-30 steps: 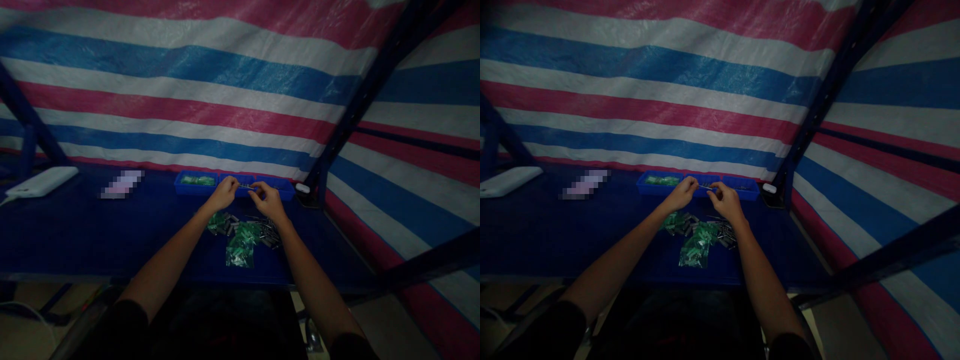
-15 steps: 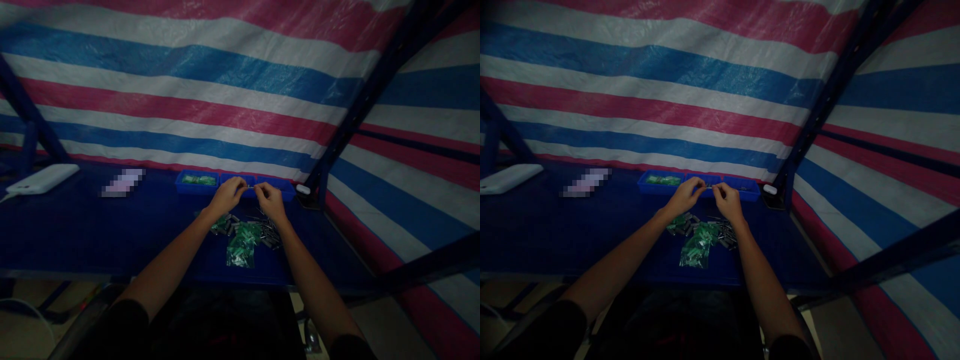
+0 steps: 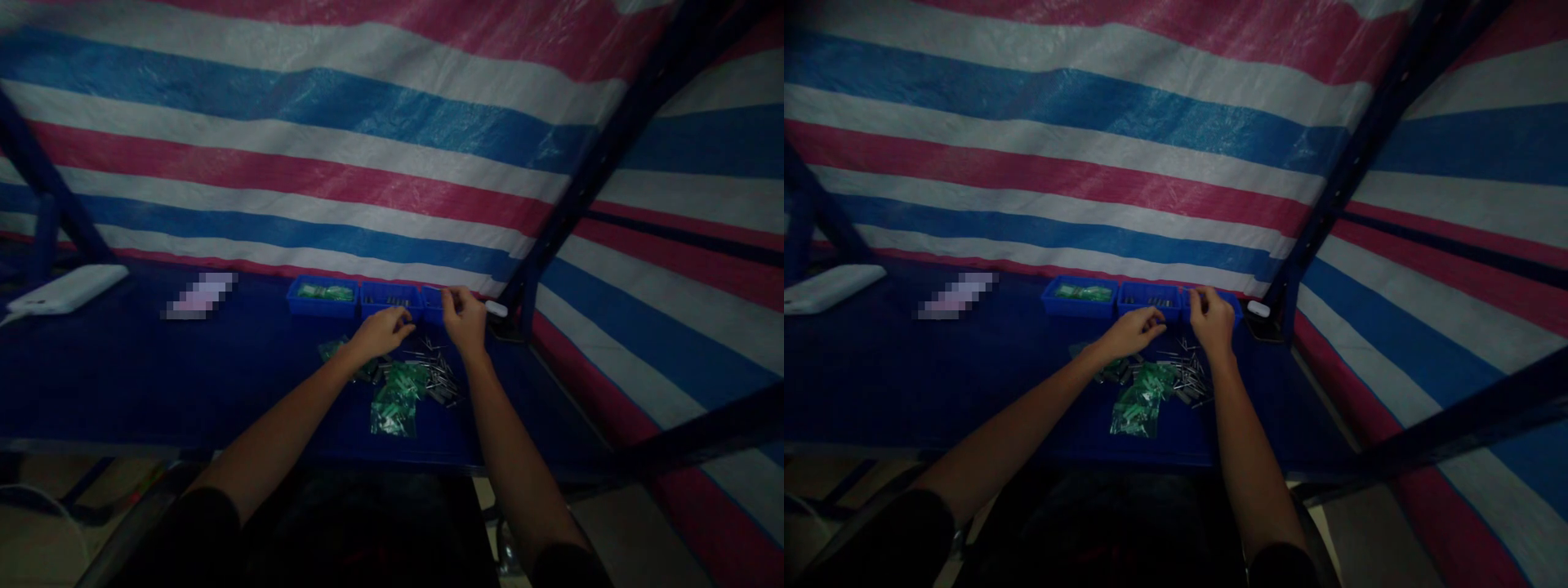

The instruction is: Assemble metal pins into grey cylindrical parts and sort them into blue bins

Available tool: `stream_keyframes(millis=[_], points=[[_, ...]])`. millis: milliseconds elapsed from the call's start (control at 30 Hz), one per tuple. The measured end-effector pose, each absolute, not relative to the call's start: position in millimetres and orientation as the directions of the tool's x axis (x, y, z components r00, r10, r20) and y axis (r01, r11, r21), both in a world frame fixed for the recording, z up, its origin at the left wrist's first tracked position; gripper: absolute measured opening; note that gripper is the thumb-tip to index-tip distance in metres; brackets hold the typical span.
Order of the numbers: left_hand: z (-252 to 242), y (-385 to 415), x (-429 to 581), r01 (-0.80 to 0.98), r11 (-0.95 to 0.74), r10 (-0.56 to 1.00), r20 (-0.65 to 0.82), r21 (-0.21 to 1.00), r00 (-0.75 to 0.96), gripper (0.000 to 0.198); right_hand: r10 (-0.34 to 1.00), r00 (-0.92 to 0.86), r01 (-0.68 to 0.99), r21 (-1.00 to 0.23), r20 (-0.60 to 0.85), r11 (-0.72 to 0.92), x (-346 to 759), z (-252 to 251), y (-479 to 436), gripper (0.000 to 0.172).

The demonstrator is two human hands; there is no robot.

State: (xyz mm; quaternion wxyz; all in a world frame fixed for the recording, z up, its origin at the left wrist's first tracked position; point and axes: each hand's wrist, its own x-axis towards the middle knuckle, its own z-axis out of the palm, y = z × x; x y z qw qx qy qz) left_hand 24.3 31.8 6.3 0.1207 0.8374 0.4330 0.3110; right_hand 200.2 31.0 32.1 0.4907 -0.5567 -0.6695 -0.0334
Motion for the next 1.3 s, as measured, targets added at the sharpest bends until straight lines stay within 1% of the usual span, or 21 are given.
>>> stream_keyframes(millis=[33,100,133,167,200,233,300,333,400,500,600,667,767,867,1000,1133,1200,1300], points=[[3,30,27,0.683,-0.598,0.800,0.364,0.420,0.476,0.024,0.713,0.197,0.819,-0.513,0.672,0.257,208,31,36,0.031],[-1,27,33,0.728,-0.612,0.791,0.257,0.309,0.556,0.025,0.732,0.341,0.849,-0.528,0.590,0.030,221,26,43,0.031],[-2,26,35,0.737,-0.620,0.785,0.211,0.268,0.583,0.022,0.746,0.378,0.848,-0.529,0.549,-0.041,225,23,46,0.032],[-3,25,37,0.740,-0.628,0.778,0.176,0.243,0.603,0.018,0.759,0.392,0.843,-0.533,0.520,-0.071,228,20,47,0.033],[-4,25,39,0.738,-0.635,0.772,0.158,0.229,0.616,0.015,0.770,0.386,0.837,-0.543,0.509,-0.061,228,18,47,0.033],[-4,26,40,0.735,-0.641,0.767,0.156,0.223,0.622,0.012,0.781,0.359,0.830,-0.557,0.510,-0.018,227,16,46,0.033],[-5,29,40,0.731,-0.638,0.770,0.190,0.242,0.610,0.011,0.816,0.242,0.802,-0.582,0.524,0.136,219,15,42,0.033],[-5,32,39,0.726,-0.632,0.775,0.217,0.272,0.594,0.012,0.834,0.160,0.778,-0.587,0.528,0.222,214,16,40,0.033],[-6,38,36,0.700,-0.608,0.794,0.274,0.373,0.543,0.013,0.857,-0.021,0.726,-0.582,0.514,0.367,204,16,37,0.028],[-7,46,30,0.622,-0.545,0.838,0.352,0.563,0.416,0.013,0.858,-0.208,0.675,-0.566,0.470,0.474,194,14,35,0.019],[-5,49,26,0.518,-0.483,0.876,0.401,0.706,0.268,0.012,0.850,-0.275,0.647,-0.568,0.449,0.509,190,12,35,0.015],[-3,48,26,0.462,-0.476,0.878,0.428,0.748,0.213,0.013,0.842,-0.294,0.630,-0.570,0.453,0.527,190,12,35,0.015],[-2,45,28,0.418,-0.482,0.875,0.447,0.770,0.186,0.015,0.831,-0.303,0.622,-0.564,0.467,0.544,190,14,34,0.015],[-2,43,30,0.399,-0.493,0.870,0.446,0.773,0.210,0.017,0.821,-0.275,0.644,-0.539,0.500,0.544,191,16,33,0.019],[-2,40,32,0.440,-0.554,0.833,0.474,0.707,0.286,0.014,0.807,-0.216,0.657,-0.530,0.550,0.537,193,18,34,0.025],[2,37,31,0.502,-0.596,0.802,0.501,0.627,0.325,0.021,0.811,-0.198,0.628,-0.564,0.551,0.537,193,19,32,0.020],[4,36,31,0.508,-0.599,0.800,0.498,0.619,0.335,0.025,0.811,-0.211,0.631,-0.557,0.546,0.540,192,20,30,0.020],[5,36,33,0.508,-0.580,0.814,0.472,0.637,0.337,0.031,0.802,-0.228,0.656,-0.522,0.552,0.546,193,23,30,0.028]])
